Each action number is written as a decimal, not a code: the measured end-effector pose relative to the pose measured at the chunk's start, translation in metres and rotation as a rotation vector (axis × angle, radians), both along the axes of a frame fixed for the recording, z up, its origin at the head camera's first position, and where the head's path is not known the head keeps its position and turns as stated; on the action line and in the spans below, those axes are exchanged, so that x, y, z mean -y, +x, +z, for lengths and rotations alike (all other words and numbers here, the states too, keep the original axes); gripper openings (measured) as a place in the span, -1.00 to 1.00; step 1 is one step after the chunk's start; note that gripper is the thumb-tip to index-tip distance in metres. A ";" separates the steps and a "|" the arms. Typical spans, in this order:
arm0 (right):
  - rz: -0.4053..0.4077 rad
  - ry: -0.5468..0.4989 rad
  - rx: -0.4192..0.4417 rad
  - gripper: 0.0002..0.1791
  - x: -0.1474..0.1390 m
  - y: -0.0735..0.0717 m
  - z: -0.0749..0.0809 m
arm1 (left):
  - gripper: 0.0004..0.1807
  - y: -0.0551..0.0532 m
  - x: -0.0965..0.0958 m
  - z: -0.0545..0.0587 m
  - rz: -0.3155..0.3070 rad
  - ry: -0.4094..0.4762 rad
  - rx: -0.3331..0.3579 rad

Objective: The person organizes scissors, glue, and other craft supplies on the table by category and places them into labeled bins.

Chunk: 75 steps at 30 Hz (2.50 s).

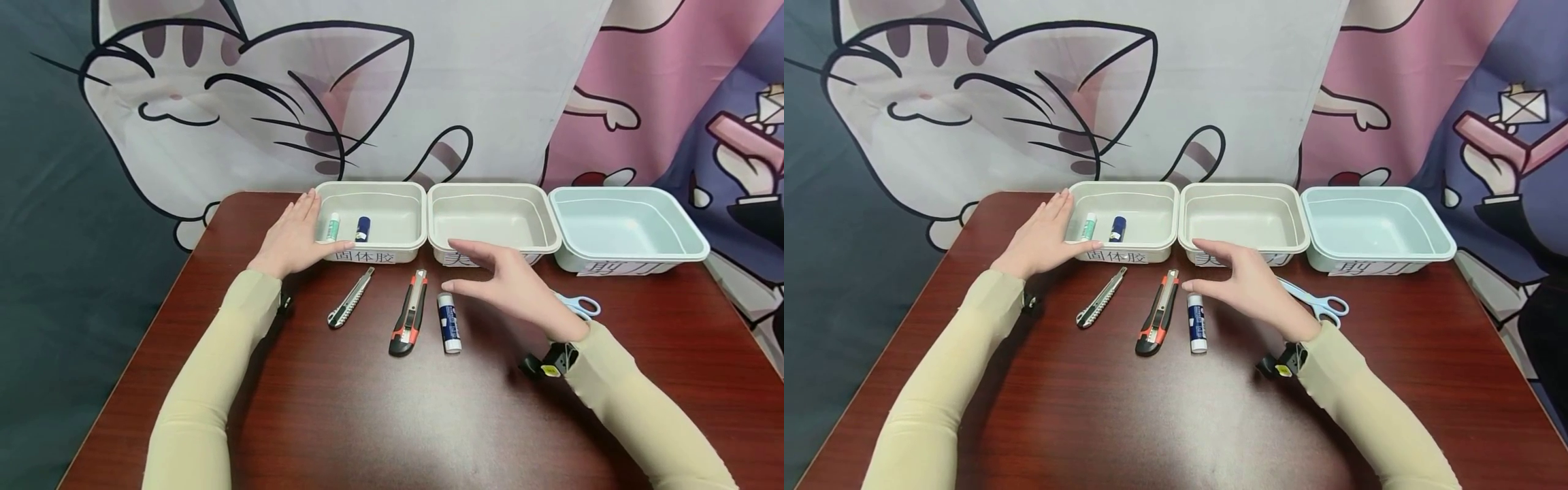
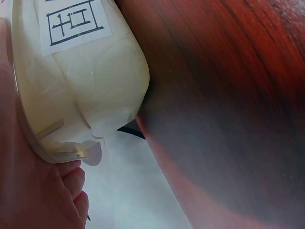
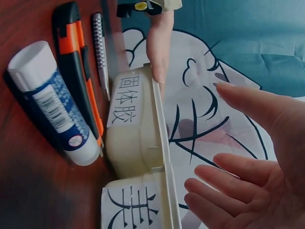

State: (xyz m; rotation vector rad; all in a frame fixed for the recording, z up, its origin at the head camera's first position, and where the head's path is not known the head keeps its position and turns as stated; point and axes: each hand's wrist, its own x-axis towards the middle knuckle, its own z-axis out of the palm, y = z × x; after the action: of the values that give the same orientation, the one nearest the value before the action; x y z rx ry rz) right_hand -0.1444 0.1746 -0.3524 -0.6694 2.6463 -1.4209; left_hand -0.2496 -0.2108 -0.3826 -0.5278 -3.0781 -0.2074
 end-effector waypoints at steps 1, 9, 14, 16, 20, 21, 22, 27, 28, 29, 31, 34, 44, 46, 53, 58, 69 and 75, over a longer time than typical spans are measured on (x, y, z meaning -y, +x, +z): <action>0.006 0.012 -0.006 -0.19 -0.001 0.001 0.000 | 0.40 0.000 0.000 0.000 0.000 0.001 0.002; 0.060 0.115 -0.011 -0.06 -0.009 0.012 -0.009 | 0.40 0.000 0.001 -0.002 -0.001 0.009 0.004; 0.100 0.138 -0.034 -0.02 -0.012 0.016 -0.023 | 0.39 0.001 0.001 -0.002 -0.002 0.009 0.001; 0.117 0.142 -0.043 0.00 -0.013 0.016 -0.030 | 0.39 0.001 0.001 -0.002 -0.002 0.005 0.000; 0.146 0.163 -0.047 0.06 -0.012 0.015 -0.042 | 0.40 0.001 0.000 -0.001 0.001 -0.002 0.001; 0.152 0.170 -0.041 0.08 -0.012 0.015 -0.044 | 0.40 0.001 0.000 -0.001 0.001 -0.004 0.002; 0.159 0.183 -0.041 0.10 -0.012 0.015 -0.046 | 0.40 0.001 0.000 0.000 0.001 -0.003 0.005; 0.183 0.230 -0.031 0.21 -0.012 0.017 -0.054 | 0.40 0.001 0.000 0.000 -0.002 -0.002 0.013; 0.187 0.232 -0.035 0.23 -0.011 0.017 -0.055 | 0.40 0.001 0.000 0.000 -0.003 -0.003 0.011; 0.190 0.234 -0.038 0.25 -0.011 0.017 -0.056 | 0.40 0.001 0.000 0.000 -0.003 -0.003 0.008; 0.204 0.242 -0.055 0.29 -0.011 0.017 -0.058 | 0.40 0.001 0.000 0.000 -0.002 -0.001 0.008; 0.226 0.250 -0.072 0.33 -0.010 0.017 -0.060 | 0.40 0.001 0.000 0.000 -0.003 0.003 0.006; 0.228 0.290 -0.062 0.26 -0.007 0.017 -0.062 | 0.40 0.001 0.000 0.000 -0.002 0.008 0.002; 0.233 0.291 -0.064 0.24 -0.006 0.017 -0.063 | 0.40 0.001 0.000 0.000 -0.001 0.008 0.003; 0.232 0.290 -0.058 0.20 -0.006 0.016 -0.063 | 0.40 0.001 0.001 -0.001 -0.002 0.001 0.002; 0.227 0.285 -0.062 0.19 -0.005 0.016 -0.063 | 0.41 0.001 0.001 -0.001 -0.001 -0.004 0.008; 0.194 0.242 -0.050 0.15 -0.008 0.016 -0.059 | 0.42 0.001 0.000 -0.001 0.002 0.000 0.012; 0.181 0.222 -0.034 0.16 -0.009 0.016 -0.055 | 0.42 0.001 0.000 0.000 0.003 0.005 0.013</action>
State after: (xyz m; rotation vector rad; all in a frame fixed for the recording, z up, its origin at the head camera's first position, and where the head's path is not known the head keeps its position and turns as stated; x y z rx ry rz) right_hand -0.1287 0.1836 -0.4077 -0.8862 2.6354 -1.0599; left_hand -0.2484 -0.2112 -0.3829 -0.5231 -3.0899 -0.2190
